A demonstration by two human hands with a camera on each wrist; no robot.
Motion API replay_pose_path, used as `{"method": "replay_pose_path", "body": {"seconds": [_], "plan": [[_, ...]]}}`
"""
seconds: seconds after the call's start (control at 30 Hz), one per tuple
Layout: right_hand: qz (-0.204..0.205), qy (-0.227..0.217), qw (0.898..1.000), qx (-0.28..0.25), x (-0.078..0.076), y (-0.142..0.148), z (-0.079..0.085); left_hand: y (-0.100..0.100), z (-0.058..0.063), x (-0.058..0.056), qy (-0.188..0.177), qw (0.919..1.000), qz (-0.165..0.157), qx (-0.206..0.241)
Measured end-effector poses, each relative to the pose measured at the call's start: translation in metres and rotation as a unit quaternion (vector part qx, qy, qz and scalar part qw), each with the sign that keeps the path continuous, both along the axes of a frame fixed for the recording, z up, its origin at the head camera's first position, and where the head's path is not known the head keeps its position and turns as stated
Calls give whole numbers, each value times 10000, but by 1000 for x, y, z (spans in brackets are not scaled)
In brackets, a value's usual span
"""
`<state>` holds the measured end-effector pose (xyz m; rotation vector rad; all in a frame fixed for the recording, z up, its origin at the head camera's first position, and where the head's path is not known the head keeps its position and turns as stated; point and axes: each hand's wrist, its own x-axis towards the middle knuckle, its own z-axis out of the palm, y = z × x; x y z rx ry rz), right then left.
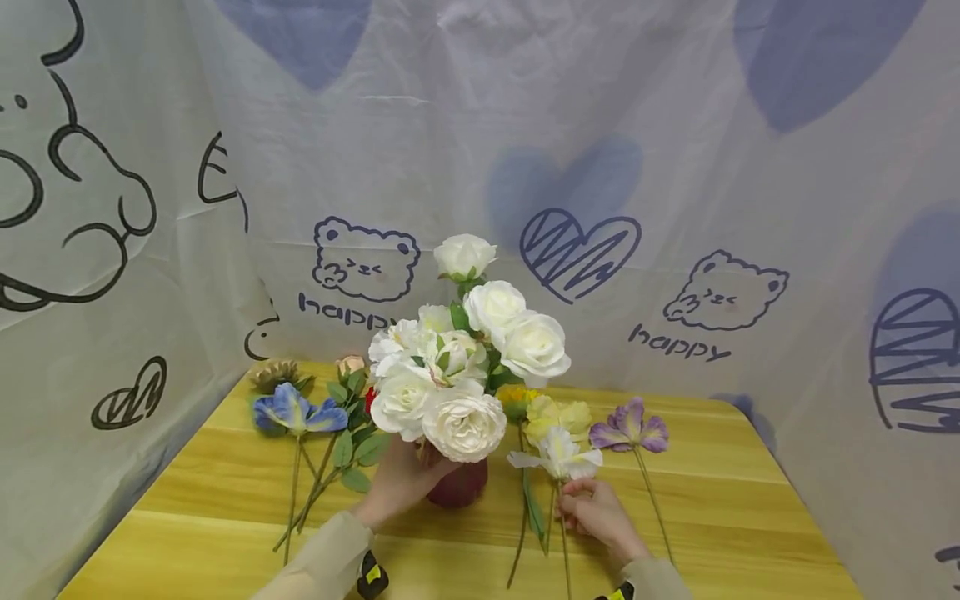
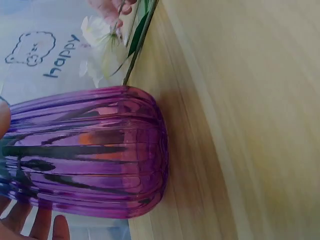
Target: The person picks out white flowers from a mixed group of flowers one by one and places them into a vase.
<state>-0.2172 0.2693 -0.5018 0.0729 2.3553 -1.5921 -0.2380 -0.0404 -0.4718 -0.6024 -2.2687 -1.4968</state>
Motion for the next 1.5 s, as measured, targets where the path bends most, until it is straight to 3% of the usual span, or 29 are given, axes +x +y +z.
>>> {"method": "replay_pose_path", "body": {"seconds": [0.17,0.47,0.67,0.83,1.0,1.17,1.37,1.5], "plan": [[35,-61,9999,-117,2,3,2,0,-2,3,66,9991,-289,312],[-167,55,9976,-667,7,9,12,-22,-3,14,-303,9994,-120,-101],[-946,542,9928,-505,9,3,36,-33,-3,18,-1005,9948,-160,-28],[-1470,1451,9765,-622,14,-9,67,-40,-3,20,-1631,9850,-434,344],[-1619,2658,9458,-930,22,-24,96,-46,-5,25,-1725,9803,-743,606],[-1770,3654,9030,-1404,30,-42,122,-53,-6,32,-1542,9832,-801,559],[-1320,4759,8365,-2376,40,-59,144,-59,-5,35,-1484,9859,-655,402],[-1132,5426,7816,-2860,44,-69,155,-60,-5,35,-1563,9851,-620,359]]}}
